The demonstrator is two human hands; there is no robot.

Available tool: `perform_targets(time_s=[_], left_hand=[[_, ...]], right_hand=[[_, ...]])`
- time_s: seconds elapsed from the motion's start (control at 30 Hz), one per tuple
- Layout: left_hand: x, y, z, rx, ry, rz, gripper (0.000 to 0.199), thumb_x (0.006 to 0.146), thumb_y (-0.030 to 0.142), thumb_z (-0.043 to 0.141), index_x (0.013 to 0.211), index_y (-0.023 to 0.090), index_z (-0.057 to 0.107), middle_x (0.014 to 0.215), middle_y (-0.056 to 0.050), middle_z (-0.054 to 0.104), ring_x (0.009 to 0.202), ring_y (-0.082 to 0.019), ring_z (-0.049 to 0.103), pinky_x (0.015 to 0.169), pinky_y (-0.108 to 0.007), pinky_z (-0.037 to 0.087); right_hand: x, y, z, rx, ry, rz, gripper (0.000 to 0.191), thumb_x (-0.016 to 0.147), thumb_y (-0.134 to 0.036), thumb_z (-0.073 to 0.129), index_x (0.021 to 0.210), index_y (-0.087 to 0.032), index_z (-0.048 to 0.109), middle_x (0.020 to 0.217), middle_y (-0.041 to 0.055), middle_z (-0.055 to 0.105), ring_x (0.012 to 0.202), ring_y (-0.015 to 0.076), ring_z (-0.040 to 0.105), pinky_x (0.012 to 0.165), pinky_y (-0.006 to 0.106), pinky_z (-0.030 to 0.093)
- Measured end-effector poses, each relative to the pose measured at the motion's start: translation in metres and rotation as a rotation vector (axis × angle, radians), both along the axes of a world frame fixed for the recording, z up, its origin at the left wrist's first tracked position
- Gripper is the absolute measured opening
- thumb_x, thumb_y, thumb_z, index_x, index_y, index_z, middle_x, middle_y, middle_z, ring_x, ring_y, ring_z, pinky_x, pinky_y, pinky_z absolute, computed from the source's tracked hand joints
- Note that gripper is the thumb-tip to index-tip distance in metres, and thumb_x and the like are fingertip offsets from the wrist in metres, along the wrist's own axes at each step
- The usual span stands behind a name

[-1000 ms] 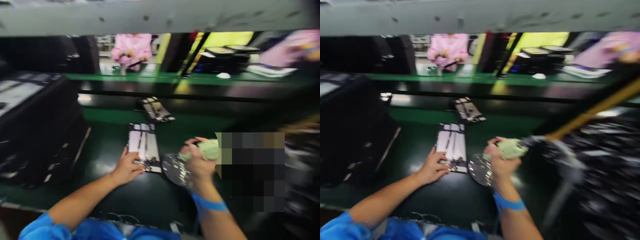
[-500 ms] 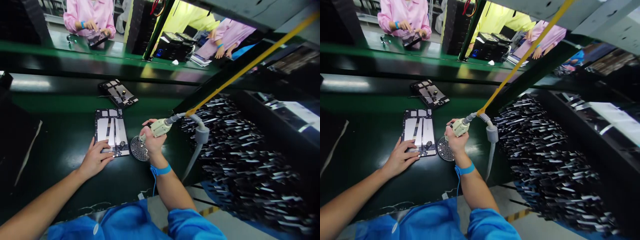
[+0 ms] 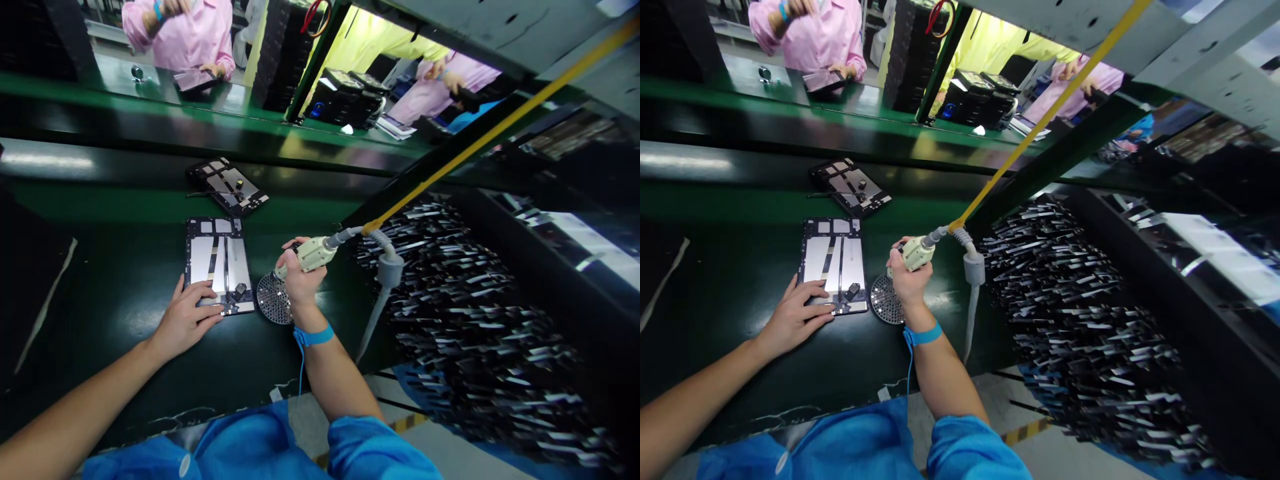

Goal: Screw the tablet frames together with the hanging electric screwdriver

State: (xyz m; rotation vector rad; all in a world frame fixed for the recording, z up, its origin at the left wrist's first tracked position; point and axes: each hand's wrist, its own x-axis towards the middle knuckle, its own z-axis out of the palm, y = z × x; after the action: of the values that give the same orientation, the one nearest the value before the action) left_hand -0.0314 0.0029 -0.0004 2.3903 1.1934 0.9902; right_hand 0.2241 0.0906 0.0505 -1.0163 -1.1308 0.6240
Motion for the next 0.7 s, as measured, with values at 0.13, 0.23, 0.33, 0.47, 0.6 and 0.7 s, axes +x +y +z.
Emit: perform_targets(time_s=[0.13,0.23,0.33,0.47,0.6,0.7], left_hand=[[0.0004,0.0002,0.0001,-0.007,-0.005,0.001,0.013,0.097,0.029,0.066,0.102,0.031,0.078,0.111,-0.005,0.069,0.126,-0.029,0.060,0.118,-0.069,0.023],[0.0005,0.0002,0.0003,-0.008,-0.008,0.001,0.013,0.097,0.028,0.067,0.101,0.031,0.078,0.112,-0.005,0.068,0.126,-0.029,0.060,0.119,-0.068,0.023],[0.0007,0.0003,0.0002,-0.004,-0.011,0.004,0.013,0.096,0.028,0.067,0.101,0.031,0.078,0.111,-0.005,0.069,0.126,-0.029,0.060,0.120,-0.069,0.022],[0.0005,0.0005,-0.0015,0.007,-0.008,0.004,0.013,0.097,0.029,0.066,0.101,0.031,0.078,0.111,-0.005,0.069,0.126,-0.029,0.060,0.120,-0.069,0.022],[0.0006,0.0005,-0.0036,0.008,0.004,0.004,0.014,0.098,0.031,0.065,0.102,0.029,0.078,0.112,-0.006,0.068,0.128,-0.028,0.059,0.121,-0.068,0.021],[0.0011,0.0005,-0.0037,0.004,0.009,0.007,0.014,0.098,0.031,0.065,0.102,0.029,0.078,0.112,-0.006,0.068,0.128,-0.028,0.059,0.120,-0.068,0.021]], right_hand=[[-0.0008,0.0003,0.0009,-0.005,0.012,-0.005,0.029,0.084,-0.031,0.073,0.106,-0.020,0.059,0.081,-0.0020,0.066,0.049,0.0074,0.059,0.048,0.021,0.051],[-0.0015,0.0005,0.0007,-0.008,0.018,-0.014,0.029,0.083,-0.030,0.073,0.106,-0.019,0.060,0.077,-0.0029,0.065,0.049,0.0077,0.059,0.048,0.021,0.051],[-0.0020,-0.0001,0.0002,-0.021,0.007,-0.013,0.030,0.083,-0.030,0.073,0.107,-0.019,0.059,0.076,-0.0029,0.065,0.049,0.0082,0.059,0.048,0.021,0.051],[-0.0021,-0.0008,0.0009,-0.005,-0.023,-0.013,0.030,0.084,-0.031,0.072,0.108,-0.019,0.058,0.081,-0.0014,0.066,0.050,0.0081,0.060,0.048,0.021,0.052],[-0.0024,-0.0005,0.0019,0.009,-0.033,-0.019,0.028,0.085,-0.029,0.072,0.108,-0.019,0.058,0.081,-0.0018,0.067,0.050,0.0081,0.060,0.049,0.021,0.052],[-0.0029,-0.0004,0.0017,-0.002,-0.033,-0.026,0.029,0.085,-0.030,0.072,0.107,-0.019,0.058,0.082,-0.0016,0.067,0.050,0.0082,0.060,0.049,0.022,0.052]])
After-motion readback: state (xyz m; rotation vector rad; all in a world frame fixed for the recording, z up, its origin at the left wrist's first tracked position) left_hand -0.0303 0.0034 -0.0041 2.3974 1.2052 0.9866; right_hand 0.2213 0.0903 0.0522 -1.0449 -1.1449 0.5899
